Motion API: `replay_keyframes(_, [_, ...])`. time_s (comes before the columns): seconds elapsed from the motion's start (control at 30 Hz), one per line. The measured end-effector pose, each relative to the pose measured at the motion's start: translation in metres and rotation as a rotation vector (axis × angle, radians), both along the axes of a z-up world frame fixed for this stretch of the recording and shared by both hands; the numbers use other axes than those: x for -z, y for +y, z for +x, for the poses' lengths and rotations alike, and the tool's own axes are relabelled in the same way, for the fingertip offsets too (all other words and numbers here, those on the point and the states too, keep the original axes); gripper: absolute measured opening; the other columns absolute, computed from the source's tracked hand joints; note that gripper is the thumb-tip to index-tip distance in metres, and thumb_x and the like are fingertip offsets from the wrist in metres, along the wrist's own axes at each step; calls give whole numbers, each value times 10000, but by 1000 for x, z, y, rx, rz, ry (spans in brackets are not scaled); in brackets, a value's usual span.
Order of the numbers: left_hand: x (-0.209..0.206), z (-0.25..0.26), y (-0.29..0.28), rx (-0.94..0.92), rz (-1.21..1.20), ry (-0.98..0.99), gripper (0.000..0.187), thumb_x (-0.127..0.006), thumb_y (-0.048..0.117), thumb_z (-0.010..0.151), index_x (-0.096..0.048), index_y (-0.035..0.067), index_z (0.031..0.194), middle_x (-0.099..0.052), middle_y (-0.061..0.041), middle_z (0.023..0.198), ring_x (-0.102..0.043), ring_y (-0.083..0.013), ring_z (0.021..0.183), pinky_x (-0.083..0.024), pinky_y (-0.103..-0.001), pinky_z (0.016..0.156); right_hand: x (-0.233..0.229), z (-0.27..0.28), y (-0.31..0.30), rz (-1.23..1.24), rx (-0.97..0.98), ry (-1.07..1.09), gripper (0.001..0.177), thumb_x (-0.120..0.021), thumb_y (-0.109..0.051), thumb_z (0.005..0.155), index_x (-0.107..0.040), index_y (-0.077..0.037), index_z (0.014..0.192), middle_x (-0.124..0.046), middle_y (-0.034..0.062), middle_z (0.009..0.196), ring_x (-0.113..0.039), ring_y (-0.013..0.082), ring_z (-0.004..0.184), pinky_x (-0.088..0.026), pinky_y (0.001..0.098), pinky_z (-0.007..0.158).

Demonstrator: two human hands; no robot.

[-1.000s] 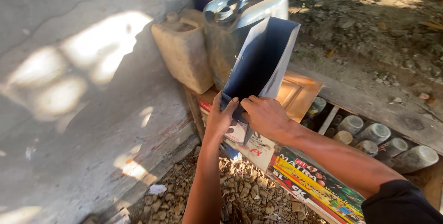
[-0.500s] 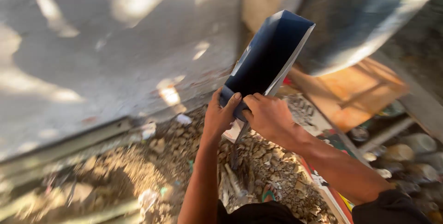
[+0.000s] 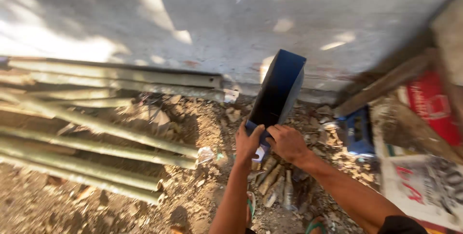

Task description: Organizing glass bottles into a wooden crate.

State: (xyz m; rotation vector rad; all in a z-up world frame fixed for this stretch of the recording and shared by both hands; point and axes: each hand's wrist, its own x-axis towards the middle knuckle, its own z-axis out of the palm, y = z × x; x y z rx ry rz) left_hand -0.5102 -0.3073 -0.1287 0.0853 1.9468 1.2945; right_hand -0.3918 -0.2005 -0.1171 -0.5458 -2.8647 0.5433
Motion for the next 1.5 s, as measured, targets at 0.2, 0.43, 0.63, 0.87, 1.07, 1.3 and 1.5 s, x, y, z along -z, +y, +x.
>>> replay_keyframes(0.2, [102,-4,-33,-126,-185,-220,945,-757,416,737,-360,250,1578,-373,-167,1510,-708,-461,1135,-647,-542,656,150,-9,-25,-75,-137,7,270,-750,-192,847,-683,-16,1040,-722,127,986,-700,325,880,-589,441,751])
replay_keyframes(0.43, [275,40,-74,-247,-286,-346,908,-717,302,769,-349,247,1597,-371,-166,1505,-649,-409,1088,-657,-522,697,289,23,-62,-224,-208,-166,221,-770,-163,836,-683,-37,996,-715,103,940,-697,299,899,-586,430,774])
replay_keyframes(0.63, [345,51,-100,-267,-364,-389,888,-704,270,766,-378,240,1591,-403,-196,1507,-642,-460,1191,-637,-504,794,360,35,-92,-337,-210,-317,205,-762,-157,866,-664,-38,1001,-704,98,943,-686,296,896,-579,430,785])
replay_keyframes(0.87, [423,22,-103,-218,-377,-187,902,-758,229,763,-392,236,1586,-403,-217,1510,-596,-412,1237,-671,-484,782,403,-6,-90,-317,-183,-258,182,-762,-150,860,-678,-43,981,-709,105,930,-692,307,891,-581,435,773])
replay_keyframes(1.07, [412,-29,-51,-212,-225,-294,766,-663,152,784,-467,187,1523,-655,-183,1288,-719,-340,1017,-663,-467,629,431,-43,-60,-145,-152,-299,246,-727,-90,754,-687,-27,988,-709,105,941,-705,262,885,-615,382,739])
replay_keyframes(1.3, [473,-38,-20,-162,-251,-307,841,-673,94,811,-354,250,1573,-614,-123,1307,-676,-292,976,-626,-436,609,472,-46,-44,-75,-22,-329,201,-653,7,815,-701,-45,1003,-731,81,975,-713,253,954,-628,392,715])
replay_keyframes(1.5, [494,-22,-35,-108,-349,-332,795,-624,72,851,-383,274,1581,-687,-136,1193,-675,-261,854,-544,-414,550,495,-25,-63,-41,-5,-475,237,-669,-46,826,-710,-90,1055,-732,53,988,-715,225,916,-600,530,738])
